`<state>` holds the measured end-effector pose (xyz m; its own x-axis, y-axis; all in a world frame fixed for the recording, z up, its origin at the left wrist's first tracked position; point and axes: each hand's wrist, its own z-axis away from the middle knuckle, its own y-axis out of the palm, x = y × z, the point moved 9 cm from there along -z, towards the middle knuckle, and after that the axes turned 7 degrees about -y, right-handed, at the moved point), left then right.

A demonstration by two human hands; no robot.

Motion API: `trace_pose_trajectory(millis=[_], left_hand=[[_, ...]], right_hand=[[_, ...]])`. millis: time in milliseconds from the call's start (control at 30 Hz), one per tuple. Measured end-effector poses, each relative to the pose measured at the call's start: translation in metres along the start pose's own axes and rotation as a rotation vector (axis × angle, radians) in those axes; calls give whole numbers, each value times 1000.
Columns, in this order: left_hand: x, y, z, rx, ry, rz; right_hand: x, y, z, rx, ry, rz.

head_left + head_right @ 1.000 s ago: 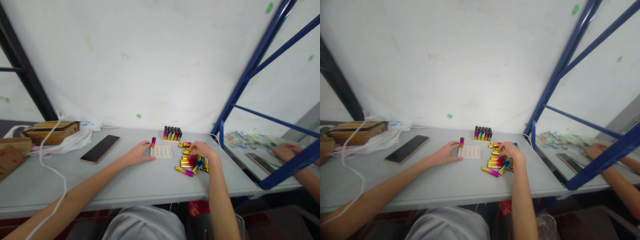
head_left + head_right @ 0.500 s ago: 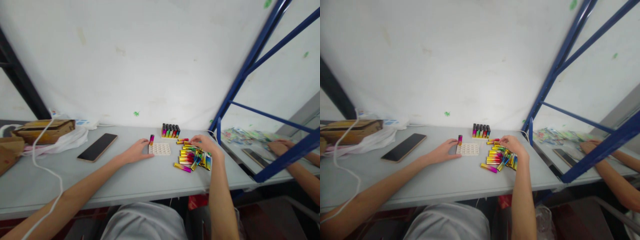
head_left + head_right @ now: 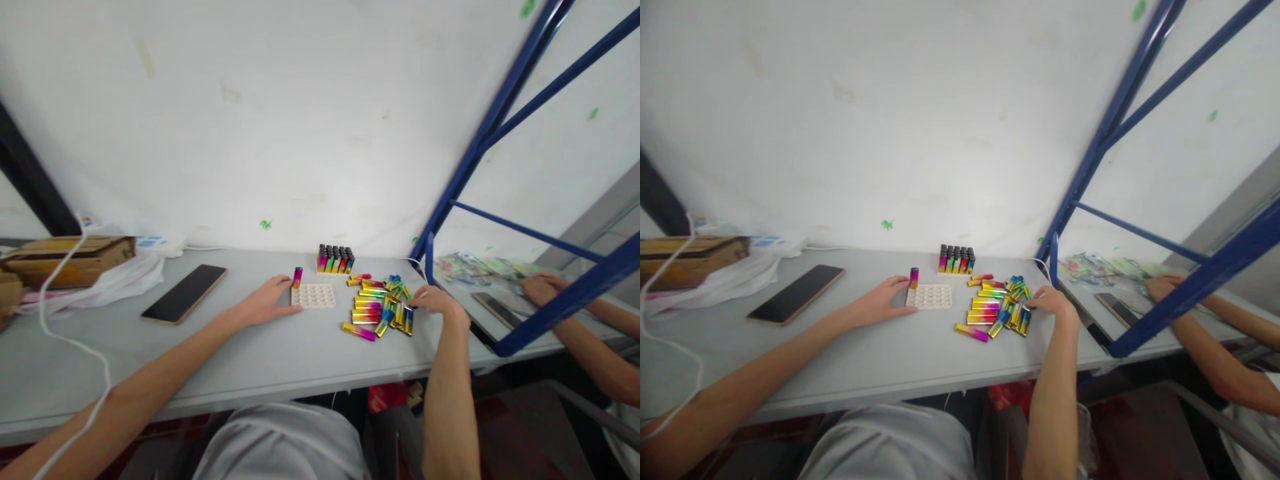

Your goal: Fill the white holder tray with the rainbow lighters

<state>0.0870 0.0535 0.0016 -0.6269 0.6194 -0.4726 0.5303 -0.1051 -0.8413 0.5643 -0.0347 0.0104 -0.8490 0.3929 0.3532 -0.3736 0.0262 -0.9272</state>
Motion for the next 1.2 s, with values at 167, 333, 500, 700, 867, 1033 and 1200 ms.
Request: trace_pose_trajectory(millis=[167, 333, 500, 700, 867, 1033, 1200], left_hand=[[2, 1, 0, -7, 7, 0], [0, 2, 0, -1, 16, -7], [0, 4, 0, 22, 6, -23], [-3, 1, 1, 5, 28, -7], [-6, 0, 2, 19, 11, -55], [-10, 0, 3, 25, 19, -66], [-9, 0, 3, 35, 15, -61]], right_hand=[[22, 20, 11, 202, -60, -130], [34, 19, 20, 213, -39, -171], [61, 30, 29, 334, -86, -149], [101, 30, 29, 289, -234, -42], [129, 27, 28, 170, -398, 204], [165, 5, 37, -99, -612, -99], [223, 18, 58, 21, -772, -842]])
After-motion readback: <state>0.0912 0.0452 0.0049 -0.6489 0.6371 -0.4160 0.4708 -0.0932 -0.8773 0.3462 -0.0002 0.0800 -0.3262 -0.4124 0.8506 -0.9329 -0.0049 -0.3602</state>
